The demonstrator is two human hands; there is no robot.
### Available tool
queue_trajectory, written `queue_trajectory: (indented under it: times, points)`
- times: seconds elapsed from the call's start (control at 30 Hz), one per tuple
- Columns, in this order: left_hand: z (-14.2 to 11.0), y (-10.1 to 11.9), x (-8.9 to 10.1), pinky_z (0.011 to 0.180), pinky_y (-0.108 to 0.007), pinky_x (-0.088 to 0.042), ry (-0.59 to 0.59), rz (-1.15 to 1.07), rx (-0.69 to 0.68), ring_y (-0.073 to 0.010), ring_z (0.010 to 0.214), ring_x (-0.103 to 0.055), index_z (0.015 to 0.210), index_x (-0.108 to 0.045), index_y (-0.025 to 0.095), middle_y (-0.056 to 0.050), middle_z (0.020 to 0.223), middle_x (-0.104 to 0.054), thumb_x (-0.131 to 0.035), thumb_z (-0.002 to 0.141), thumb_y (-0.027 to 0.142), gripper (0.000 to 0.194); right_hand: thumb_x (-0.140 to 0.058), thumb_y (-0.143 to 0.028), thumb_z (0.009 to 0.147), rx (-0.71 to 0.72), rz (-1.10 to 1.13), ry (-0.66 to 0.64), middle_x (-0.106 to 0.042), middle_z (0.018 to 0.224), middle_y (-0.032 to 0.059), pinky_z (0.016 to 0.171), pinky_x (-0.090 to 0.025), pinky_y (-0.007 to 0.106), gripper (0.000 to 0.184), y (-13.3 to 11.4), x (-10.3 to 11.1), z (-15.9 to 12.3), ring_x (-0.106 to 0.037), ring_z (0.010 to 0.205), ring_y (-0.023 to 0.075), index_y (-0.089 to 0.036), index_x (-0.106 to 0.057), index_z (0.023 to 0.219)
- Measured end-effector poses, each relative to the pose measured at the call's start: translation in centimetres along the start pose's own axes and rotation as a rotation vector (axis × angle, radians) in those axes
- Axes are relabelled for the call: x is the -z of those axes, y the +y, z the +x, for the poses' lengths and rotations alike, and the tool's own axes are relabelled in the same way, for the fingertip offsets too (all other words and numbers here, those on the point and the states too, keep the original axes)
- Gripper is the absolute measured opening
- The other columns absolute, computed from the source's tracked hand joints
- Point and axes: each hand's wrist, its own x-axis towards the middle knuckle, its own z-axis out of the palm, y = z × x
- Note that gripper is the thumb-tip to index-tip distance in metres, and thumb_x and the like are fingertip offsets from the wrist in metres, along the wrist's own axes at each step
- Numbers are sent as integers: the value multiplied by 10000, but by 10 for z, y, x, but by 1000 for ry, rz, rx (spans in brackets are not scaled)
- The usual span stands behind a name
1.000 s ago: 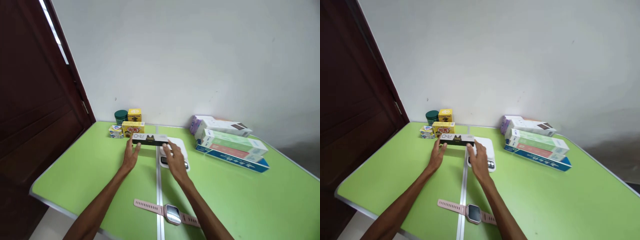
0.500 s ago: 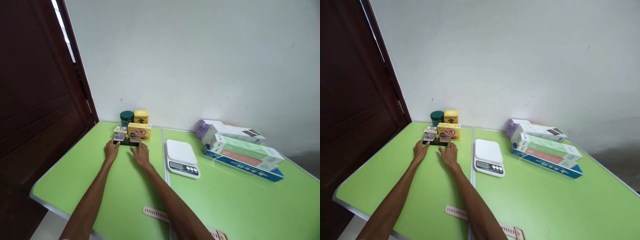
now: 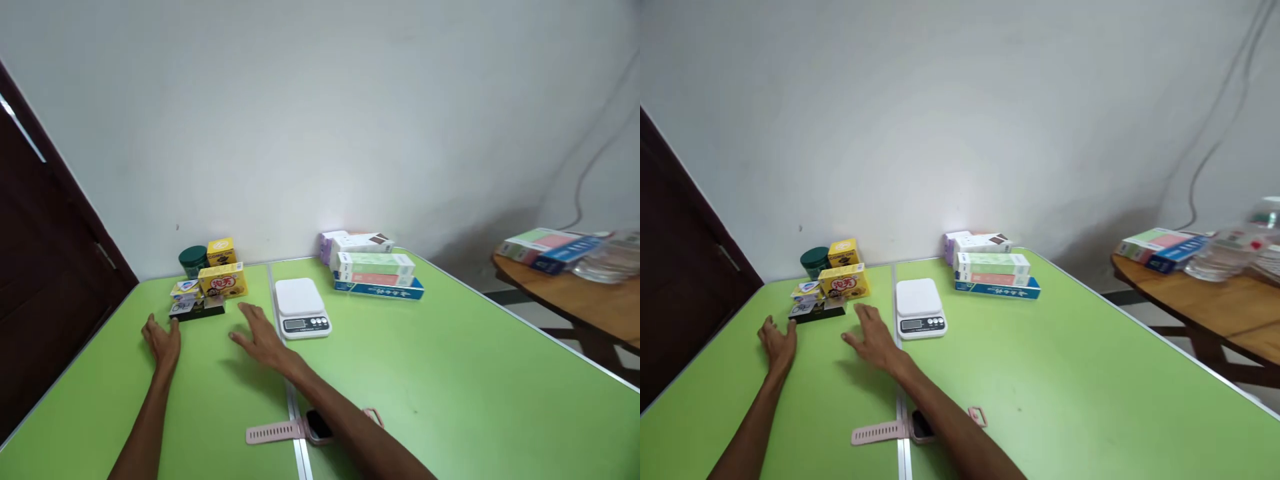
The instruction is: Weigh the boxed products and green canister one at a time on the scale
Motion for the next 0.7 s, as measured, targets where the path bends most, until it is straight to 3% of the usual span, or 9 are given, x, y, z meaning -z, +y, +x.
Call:
queue_trajectory:
  times: [0.07, 0.13, 0.23, 0.3, 0.4, 0.53, 0.63, 0.7]
  points:
    - [-8, 3, 0, 1253, -543, -331, 69, -30, -70, -386, 1471, -435, 1563, -314, 39, -285, 1537, -418, -584, 916, 409, 792, -548, -515, 1009, 54, -41, 248, -555, 1556, 151, 1235, -382, 522, 631, 20, 54, -26, -484, 1459, 300, -202, -495, 1554]
    - [-23, 16, -4, 1276, -543, -295, 106, -55, -165, -377, 1516, -371, 1574, -298, 72, -264, 1563, -398, -573, 927, 437, 792, -493, -546, 1024, -3, -147, 577, -583, 1519, 155, 1236, -364, 560, 605, 52, 115, -51, -487, 1451, 315, -216, -523, 1530]
    - [-58, 62, -22, 1289, -544, -272, 62, -137, -290, -369, 1535, -342, 1581, -284, 90, -259, 1586, -392, -532, 960, 484, 775, -442, -642, 1005, -179, -302, 1002, -519, 1562, 218, 1240, -297, 632, 746, 110, 195, -82, -427, 1486, 374, -139, -478, 1553]
    - [-87, 105, -42, 1300, -541, -248, -62, -224, -397, -356, 1550, -335, 1593, -282, 124, -244, 1623, -378, -502, 984, 515, 756, -368, -684, 1006, -284, -345, 1146, -464, 1601, 239, 1238, -255, 663, 808, 145, 230, -96, -377, 1518, 397, -118, -436, 1579]
    - [-132, 177, -77, 1315, -539, -206, -305, -344, -505, -342, 1586, -298, 1615, -287, 178, -206, 1669, -370, -530, 974, 570, 790, -301, -734, 993, -372, -307, 1204, -435, 1622, 247, 1241, -216, 674, 875, 178, 254, -103, -334, 1543, 411, -111, -406, 1599]
    - [-176, 261, -125, 1321, -551, -180, -611, -426, -508, -338, 1621, -251, 1631, -304, 187, -190, 1713, -335, -517, 971, 641, 830, -261, -772, 975, -398, -191, 1143, -423, 1642, 231, 1264, -191, 640, 932, 192, 261, -92, -282, 1575, 393, -104, -389, 1612]
    - [-189, 306, -160, 1322, -549, -175, -792, -423, -462, -346, 1636, -211, 1627, -337, 178, -185, 1736, -291, -511, 951, 705, 875, -265, -776, 973, -394, -121, 1066, -467, 1616, 222, 1277, -200, 608, 930, 193, 265, -83, -309, 1567, 373, -102, -420, 1596]
    - [-192, 325, -182, 1316, -549, -194, -861, -410, -416, -350, 1627, -244, 1587, -411, 180, -188, 1709, -352, -509, 943, 728, 852, -276, -763, 981, -402, -92, 1031, -493, 1603, 199, 1274, -216, 608, 878, 191, 266, -80, -337, 1554, 362, -141, -466, 1572]
